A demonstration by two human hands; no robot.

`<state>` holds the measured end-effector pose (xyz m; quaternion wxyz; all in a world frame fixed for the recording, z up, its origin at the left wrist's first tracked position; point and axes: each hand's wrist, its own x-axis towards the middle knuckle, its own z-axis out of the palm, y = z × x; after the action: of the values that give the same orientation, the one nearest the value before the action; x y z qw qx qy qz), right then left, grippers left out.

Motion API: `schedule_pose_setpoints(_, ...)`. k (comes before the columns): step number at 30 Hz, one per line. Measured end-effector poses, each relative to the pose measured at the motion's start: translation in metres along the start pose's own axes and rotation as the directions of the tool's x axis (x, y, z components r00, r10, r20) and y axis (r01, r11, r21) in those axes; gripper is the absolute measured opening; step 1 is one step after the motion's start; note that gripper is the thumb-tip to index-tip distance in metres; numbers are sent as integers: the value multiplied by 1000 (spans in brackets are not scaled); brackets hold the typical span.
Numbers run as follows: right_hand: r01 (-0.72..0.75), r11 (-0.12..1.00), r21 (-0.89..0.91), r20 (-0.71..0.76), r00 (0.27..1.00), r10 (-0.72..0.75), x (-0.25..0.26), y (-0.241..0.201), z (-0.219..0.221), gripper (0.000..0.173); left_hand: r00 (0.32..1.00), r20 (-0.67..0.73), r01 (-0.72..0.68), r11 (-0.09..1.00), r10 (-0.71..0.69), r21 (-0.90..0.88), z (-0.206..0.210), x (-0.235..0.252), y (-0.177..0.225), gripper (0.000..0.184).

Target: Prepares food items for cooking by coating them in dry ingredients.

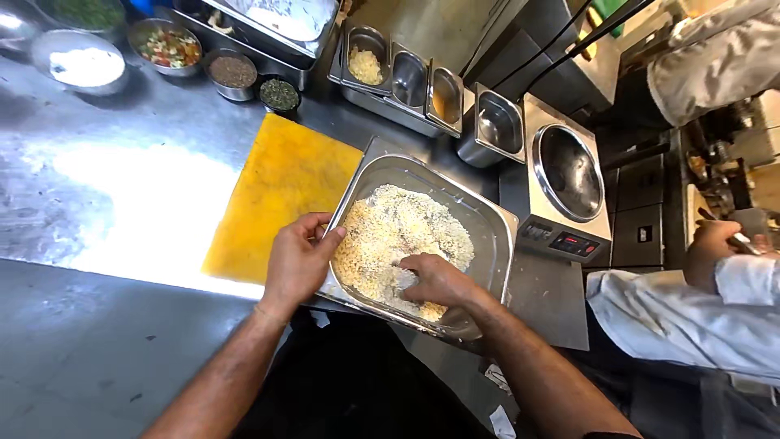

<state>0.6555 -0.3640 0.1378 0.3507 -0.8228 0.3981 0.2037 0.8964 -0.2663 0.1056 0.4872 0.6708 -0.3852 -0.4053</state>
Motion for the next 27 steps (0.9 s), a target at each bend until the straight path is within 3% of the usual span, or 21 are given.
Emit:
schedule_pose_setpoints(4, 338, 938, 71, -196, 927, -319, -28, 16, -21, 25, 1000, -1, 3, 1000, -3, -9, 1, 1, -2, 19)
schedule_pose_setpoints(7, 407, 913, 3, -169, 900, -401, -53, 34, -29, 27, 1000, 0, -2, 1000, 2, -13, 0, 4, -6, 19)
schedule_pose_setpoints(9, 277, 961, -12, -112, 954, -277, -69, 47, -30, 36, 1000, 10, -5, 1000, 5, -10, 0, 5, -7, 20)
schedule_pose_setpoints(11, 29, 999, -44, -175, 984, -36, -73, 50, -26, 49, 1000, 15, -8, 1000, 8, -10, 0, 5, -7, 21)
schedule_pose_setpoints(14, -387, 920, -69, -224, 904, 363, -51, 42, -8, 76, 1000, 5, -24, 1000, 24, -1, 1, 5, -7, 20)
schedule_pose_setpoints(17, -529, 849, -3, -261, 820, 510, -22, 24, 16, 75, 999, 4, -42, 999, 42, 3, 2, 5, -4, 19)
schedule_pose_setpoints(21, -209, 976, 61, -256, 942, 217, -23, 3, 22, 49, 1000, 1, -31, 1000, 31, -1, 2, 4, -5, 19)
schedule_pose_setpoints(24, -12, 987, 160, -294, 954, 60, -30, -5, 9, 34, 1000, -1, -18, 1000, 18, -2, 2, 4, -7, 20)
schedule_pose_setpoints(26, -7, 874, 486, -209, 970, 124, -23, -11, 4, 19, 1000, 0, -26, 1000, 26, 0, 2, 5, -6, 20)
schedule_pose_setpoints(27, -45, 746, 664, -94, 985, 142, -13, -13, 5, 27, 1000, 2, -30, 1000, 30, 3, 2, 5, -5, 20)
